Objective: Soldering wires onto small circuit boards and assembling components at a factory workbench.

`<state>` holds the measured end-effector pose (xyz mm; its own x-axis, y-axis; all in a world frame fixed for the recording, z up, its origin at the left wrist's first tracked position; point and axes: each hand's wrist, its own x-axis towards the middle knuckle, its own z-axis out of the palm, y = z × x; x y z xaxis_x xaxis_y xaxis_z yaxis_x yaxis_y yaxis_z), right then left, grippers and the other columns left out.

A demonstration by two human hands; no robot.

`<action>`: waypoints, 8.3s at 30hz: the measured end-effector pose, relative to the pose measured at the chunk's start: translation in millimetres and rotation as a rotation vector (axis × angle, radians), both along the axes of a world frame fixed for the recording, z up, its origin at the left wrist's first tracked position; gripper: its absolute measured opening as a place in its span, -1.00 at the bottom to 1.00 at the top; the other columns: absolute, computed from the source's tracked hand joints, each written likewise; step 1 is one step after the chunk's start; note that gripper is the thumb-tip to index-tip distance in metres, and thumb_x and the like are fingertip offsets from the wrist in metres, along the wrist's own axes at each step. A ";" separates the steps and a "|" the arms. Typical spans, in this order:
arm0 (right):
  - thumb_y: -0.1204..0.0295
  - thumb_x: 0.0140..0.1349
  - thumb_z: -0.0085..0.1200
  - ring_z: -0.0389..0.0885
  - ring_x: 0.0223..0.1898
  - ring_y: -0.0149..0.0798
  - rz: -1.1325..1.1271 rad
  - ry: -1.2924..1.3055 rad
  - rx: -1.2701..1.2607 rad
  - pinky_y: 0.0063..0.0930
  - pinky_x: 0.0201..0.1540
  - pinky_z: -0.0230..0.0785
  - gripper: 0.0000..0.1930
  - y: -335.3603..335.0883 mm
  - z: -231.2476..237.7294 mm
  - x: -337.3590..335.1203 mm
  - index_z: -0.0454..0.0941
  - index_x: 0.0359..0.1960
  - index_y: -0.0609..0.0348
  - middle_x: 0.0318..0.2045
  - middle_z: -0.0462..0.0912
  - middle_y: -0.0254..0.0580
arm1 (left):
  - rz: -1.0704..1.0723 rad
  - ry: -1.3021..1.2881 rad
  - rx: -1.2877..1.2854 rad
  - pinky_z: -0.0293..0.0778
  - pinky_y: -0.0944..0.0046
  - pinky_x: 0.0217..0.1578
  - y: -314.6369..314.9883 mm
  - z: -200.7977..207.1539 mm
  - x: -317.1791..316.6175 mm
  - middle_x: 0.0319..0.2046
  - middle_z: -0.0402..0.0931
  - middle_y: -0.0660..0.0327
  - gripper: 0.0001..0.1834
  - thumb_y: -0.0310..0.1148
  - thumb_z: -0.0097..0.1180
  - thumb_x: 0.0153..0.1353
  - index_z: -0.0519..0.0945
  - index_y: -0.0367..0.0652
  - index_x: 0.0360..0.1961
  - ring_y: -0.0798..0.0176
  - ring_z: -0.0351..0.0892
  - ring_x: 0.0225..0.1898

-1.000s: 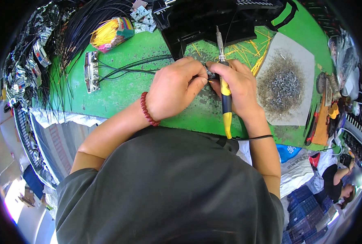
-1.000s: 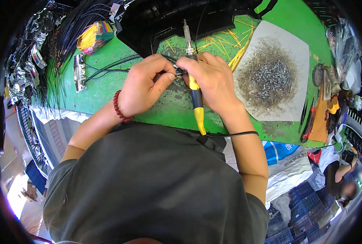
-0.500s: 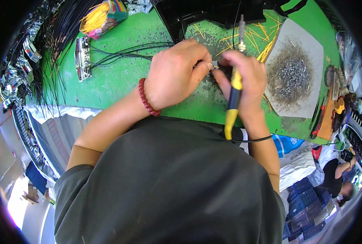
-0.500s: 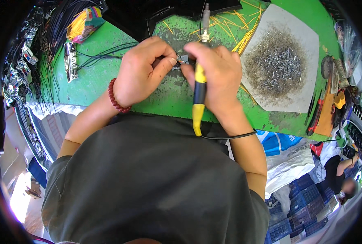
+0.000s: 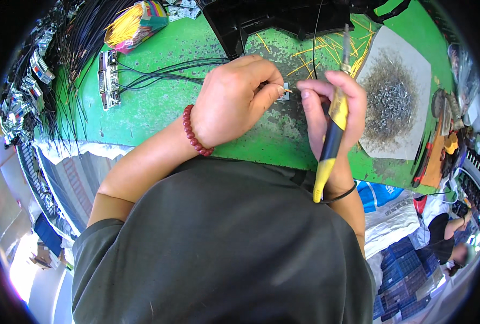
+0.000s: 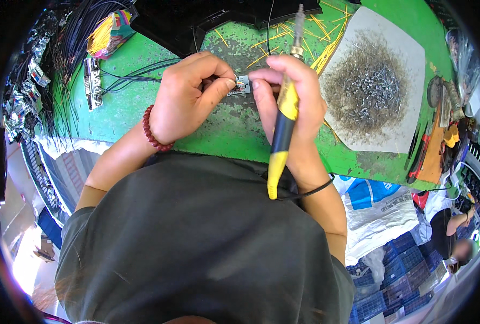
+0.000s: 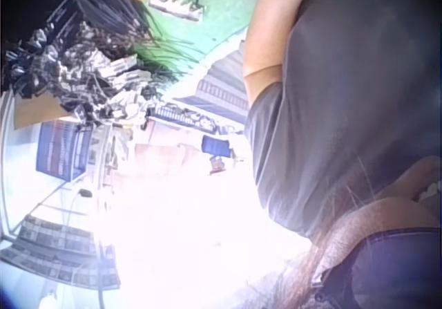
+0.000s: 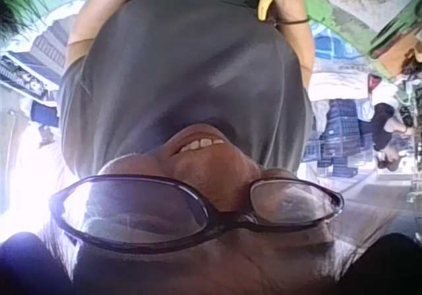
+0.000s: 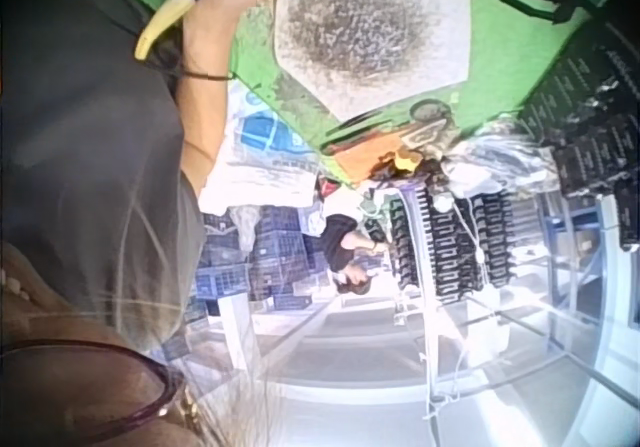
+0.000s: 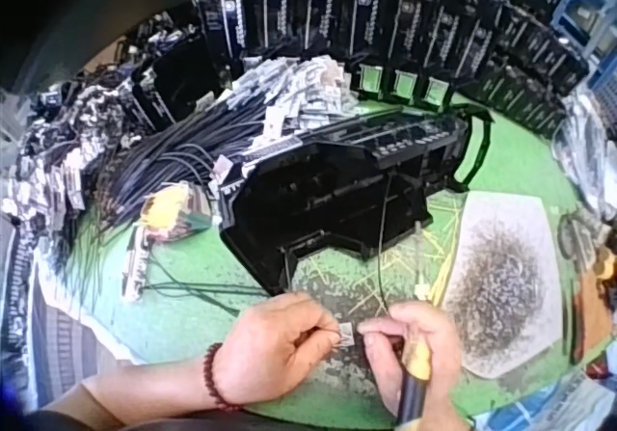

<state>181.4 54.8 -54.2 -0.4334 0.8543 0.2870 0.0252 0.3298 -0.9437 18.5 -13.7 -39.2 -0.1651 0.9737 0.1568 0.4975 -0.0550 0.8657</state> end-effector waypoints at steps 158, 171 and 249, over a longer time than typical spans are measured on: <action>0.60 0.13 -0.07 0.22 -0.60 -0.59 -0.669 0.161 -0.069 -0.74 -0.53 0.05 -0.89 50.9 13.1 179.8 0.41 -0.29 0.28 -0.57 0.35 -0.41 | -0.035 0.153 -0.101 0.28 0.34 -0.62 17.7 3.3 7.8 -0.49 0.38 0.13 -0.88 -0.70 0.11 -0.04 0.42 -0.34 -0.53 0.23 0.35 -0.61; 0.61 -0.02 0.08 0.33 -0.47 -0.57 -0.582 -0.020 0.003 -0.70 -0.38 0.19 -0.85 59.0 11.6 167.0 0.45 -0.36 0.24 -0.46 0.43 -0.40 | -0.023 0.180 -0.129 0.25 0.37 -0.63 23.6 6.5 14.1 -0.49 0.38 0.15 -0.88 -0.71 0.10 -0.04 0.42 -0.34 -0.55 0.28 0.33 -0.62; 0.52 -0.01 0.20 0.26 -0.54 -0.53 0.007 0.058 -0.129 -0.64 -0.49 0.11 -0.76 -6.9 -5.3 54.2 0.40 -0.32 0.23 -0.52 0.43 -0.30 | -0.115 0.344 -0.150 0.40 0.05 -0.44 27.2 4.5 4.1 -0.52 0.39 0.05 -0.92 -0.56 0.09 -0.06 0.43 -0.28 -0.59 -0.08 0.46 -0.44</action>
<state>235.5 47.9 -59.5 -0.4253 0.8828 0.1995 -0.0320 0.2056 -0.9781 22.6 13.5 -34.7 -0.0159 0.9991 0.0383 0.7579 -0.0129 0.6522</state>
